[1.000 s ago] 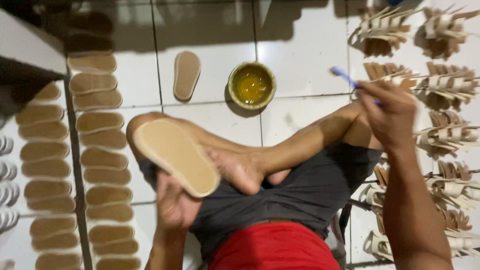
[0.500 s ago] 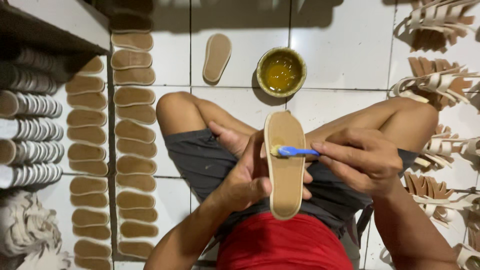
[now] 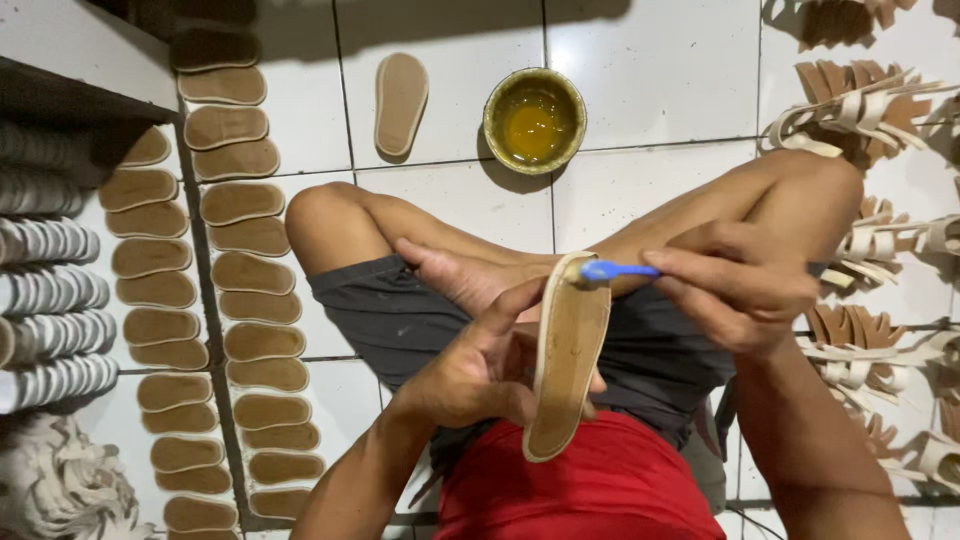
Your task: The person sits on the floor and repeatedly dips a toothbrush into a bowl of yellow liquid, then brushes the liquid onto the surface of shoe insoles. The person handles the insoles one at a time, applies the liquid, and places them back on the floor in rows.
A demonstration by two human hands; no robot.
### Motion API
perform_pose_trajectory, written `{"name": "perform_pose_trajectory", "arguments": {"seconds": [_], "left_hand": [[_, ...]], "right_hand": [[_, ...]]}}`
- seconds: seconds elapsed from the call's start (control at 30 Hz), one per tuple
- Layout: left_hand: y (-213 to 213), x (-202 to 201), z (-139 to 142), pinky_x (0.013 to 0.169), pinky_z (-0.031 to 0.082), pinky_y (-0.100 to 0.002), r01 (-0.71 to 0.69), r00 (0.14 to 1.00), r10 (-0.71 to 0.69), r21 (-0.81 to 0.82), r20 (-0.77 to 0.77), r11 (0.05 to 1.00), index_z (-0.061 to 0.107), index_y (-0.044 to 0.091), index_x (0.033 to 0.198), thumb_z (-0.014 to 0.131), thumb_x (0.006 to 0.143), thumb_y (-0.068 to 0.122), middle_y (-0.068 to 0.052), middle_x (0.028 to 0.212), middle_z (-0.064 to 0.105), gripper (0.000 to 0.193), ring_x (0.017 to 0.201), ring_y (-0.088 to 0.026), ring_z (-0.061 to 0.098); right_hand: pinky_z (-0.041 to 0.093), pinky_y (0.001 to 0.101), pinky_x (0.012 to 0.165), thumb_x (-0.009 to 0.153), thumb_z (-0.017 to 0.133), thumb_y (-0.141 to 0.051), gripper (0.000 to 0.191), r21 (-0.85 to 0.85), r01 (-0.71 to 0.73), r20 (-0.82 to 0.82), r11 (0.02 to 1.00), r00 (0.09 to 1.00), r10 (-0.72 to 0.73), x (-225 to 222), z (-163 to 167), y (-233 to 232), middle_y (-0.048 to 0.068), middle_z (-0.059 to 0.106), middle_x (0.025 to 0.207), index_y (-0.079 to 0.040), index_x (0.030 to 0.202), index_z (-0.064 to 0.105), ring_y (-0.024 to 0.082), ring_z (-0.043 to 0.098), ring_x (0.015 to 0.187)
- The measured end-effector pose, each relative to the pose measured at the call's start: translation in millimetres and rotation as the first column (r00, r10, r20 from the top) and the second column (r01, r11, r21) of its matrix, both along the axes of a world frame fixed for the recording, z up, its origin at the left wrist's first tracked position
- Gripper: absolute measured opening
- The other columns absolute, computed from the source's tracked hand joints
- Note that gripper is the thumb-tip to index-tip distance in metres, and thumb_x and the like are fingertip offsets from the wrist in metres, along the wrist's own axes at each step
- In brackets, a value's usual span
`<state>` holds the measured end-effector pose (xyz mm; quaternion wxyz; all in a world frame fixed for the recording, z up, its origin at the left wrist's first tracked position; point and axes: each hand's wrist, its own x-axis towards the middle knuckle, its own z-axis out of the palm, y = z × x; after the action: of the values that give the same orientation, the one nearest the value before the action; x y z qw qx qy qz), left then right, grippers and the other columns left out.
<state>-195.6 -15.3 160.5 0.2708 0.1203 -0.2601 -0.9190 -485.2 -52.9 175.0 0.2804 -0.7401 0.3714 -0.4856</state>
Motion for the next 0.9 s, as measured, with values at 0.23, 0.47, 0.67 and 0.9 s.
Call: {"name": "perform_pose_trajectory", "arguments": {"seconds": [0.23, 0.47, 0.67, 0.9], "left_hand": [[-8.8, -9.1, 2.4, 0.106, 0.061, -0.044, -0.288, 0.580, 0.753, -0.786, 0.311, 0.547, 0.041, 0.007, 0.154, 0.088, 0.082, -0.004, -0.030, 0.150, 0.055, 0.087, 0.126, -0.039, 0.066], [-33.1, -43.6, -16.9, 0.107, 0.060, -0.036, -0.313, 0.367, 0.922, -0.950, -0.125, -0.004, 0.037, 0.013, 0.148, 0.082, 0.085, 0.002, -0.026, 0.151, 0.049, 0.078, 0.132, -0.036, 0.062], [-17.4, -32.8, -11.9, 0.105, 0.059, -0.036, -0.322, 0.394, 0.918, -0.941, -0.035, 0.102, 0.038, 0.010, 0.145, 0.076, 0.095, 0.011, -0.029, 0.150, 0.048, 0.063, 0.132, -0.034, 0.061], [-25.3, -38.8, -6.2, 0.111, 0.054, -0.035, -0.256, 0.510, 0.859, -0.960, -0.035, 0.113, 0.031, 0.007, 0.141, 0.076, 0.100, 0.011, -0.027, 0.156, 0.042, 0.061, 0.139, -0.028, 0.055]], "right_hand": [[0.046, 0.0230, 0.054, 0.084, 0.075, 0.008, 0.031, 0.095, 0.175, -0.108, 0.980, 0.980, -0.165, 19.9, 3.6, 47.0, 0.016, 0.069, 0.089, 0.002, 0.115, 0.072, 0.015, 0.063, 0.070], [0.053, 0.0294, 0.065, 0.088, 0.072, 0.003, 0.032, -0.050, 0.163, -0.171, 0.985, 0.971, -0.169, 60.1, 8.8, 46.2, 0.012, 0.070, 0.092, 0.001, 0.120, 0.071, 0.018, 0.068, 0.078], [0.041, 0.0258, 0.047, 0.088, 0.073, 0.004, 0.029, 0.150, 0.347, -0.148, 0.926, 0.934, -0.325, 48.6, 1.0, 43.8, 0.011, 0.069, 0.082, -0.002, 0.116, 0.075, 0.015, 0.056, 0.058], [0.046, 0.0324, 0.053, 0.081, 0.074, 0.002, 0.036, -0.172, 0.034, -0.238, 0.984, 0.968, -0.075, 57.8, 10.3, 46.9, 0.012, 0.069, 0.083, -0.003, 0.116, 0.073, 0.018, 0.061, 0.062]]}}
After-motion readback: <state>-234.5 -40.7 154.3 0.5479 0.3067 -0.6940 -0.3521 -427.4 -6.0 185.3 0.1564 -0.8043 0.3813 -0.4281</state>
